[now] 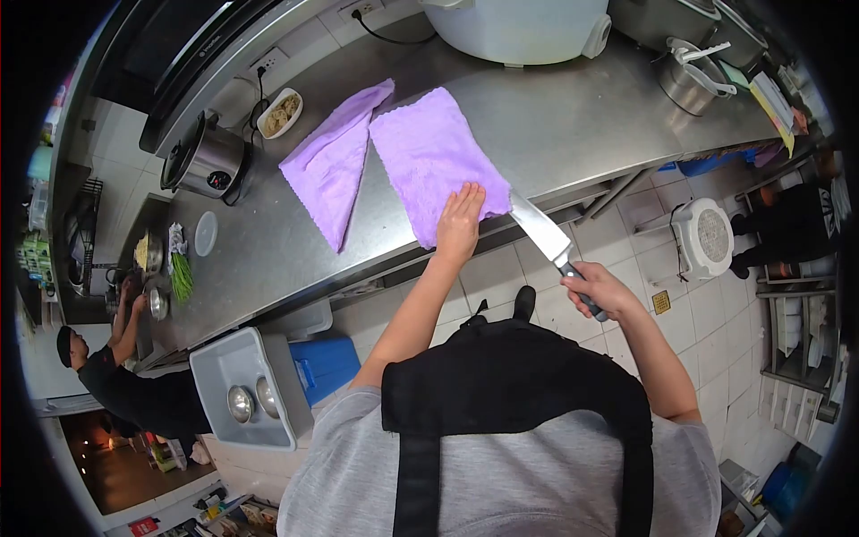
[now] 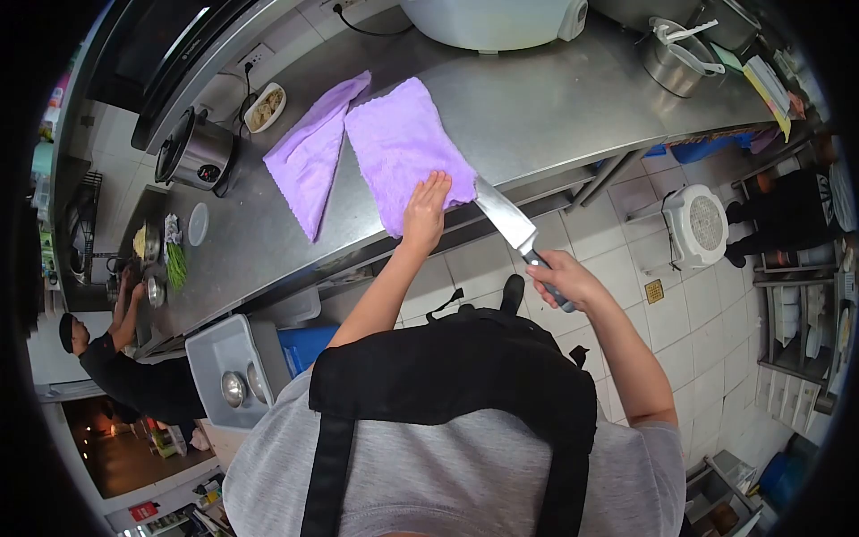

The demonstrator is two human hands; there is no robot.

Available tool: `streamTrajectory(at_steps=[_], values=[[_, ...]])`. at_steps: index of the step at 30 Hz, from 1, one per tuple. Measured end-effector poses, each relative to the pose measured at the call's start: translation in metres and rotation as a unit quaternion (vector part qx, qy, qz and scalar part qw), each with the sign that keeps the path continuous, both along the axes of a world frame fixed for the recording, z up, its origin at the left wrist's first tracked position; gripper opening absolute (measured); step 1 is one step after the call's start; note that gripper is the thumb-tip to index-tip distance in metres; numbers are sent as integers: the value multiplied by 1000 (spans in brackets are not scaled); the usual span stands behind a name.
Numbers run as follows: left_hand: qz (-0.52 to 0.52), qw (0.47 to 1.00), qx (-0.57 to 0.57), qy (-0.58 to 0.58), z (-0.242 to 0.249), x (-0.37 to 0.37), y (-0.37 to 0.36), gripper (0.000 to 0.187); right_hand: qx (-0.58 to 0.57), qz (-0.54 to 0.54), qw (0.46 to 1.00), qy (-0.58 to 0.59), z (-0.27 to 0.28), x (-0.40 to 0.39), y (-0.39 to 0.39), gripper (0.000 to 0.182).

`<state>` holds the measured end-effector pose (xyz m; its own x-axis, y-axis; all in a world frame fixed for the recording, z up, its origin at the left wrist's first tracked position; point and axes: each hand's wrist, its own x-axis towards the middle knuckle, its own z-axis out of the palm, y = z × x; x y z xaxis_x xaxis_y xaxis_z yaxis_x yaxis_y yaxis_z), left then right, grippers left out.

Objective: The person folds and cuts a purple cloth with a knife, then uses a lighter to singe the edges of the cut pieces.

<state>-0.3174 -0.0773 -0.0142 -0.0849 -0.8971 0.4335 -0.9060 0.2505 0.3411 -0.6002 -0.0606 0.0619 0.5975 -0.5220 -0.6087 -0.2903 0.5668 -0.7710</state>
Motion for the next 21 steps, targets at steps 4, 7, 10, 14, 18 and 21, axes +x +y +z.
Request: streamTrajectory(at_steps=[4, 7, 10, 14, 18, 21], values=[[5, 1000, 1, 5, 0, 0, 1, 52, 15, 0, 999, 32, 15, -23, 10, 15], [-10, 1000, 1, 11, -1, 1, 5, 53, -4, -13, 1000, 7, -5, 0, 18, 15], [-23, 1000, 6, 19, 0, 2, 8, 54, 9, -27, 999, -21, -19, 37, 9, 15], [-19, 999, -10, 24, -1, 2, 9, 44, 0, -22, 999, -27, -32, 63, -15, 17], [-15, 1000, -3, 20, 7, 8, 9, 43, -27, -10, 999, -41, -39, 67, -23, 18], [-36, 999, 24, -33, 27, 5, 14, 42, -35, -25, 999, -18, -26, 43, -1, 17]])
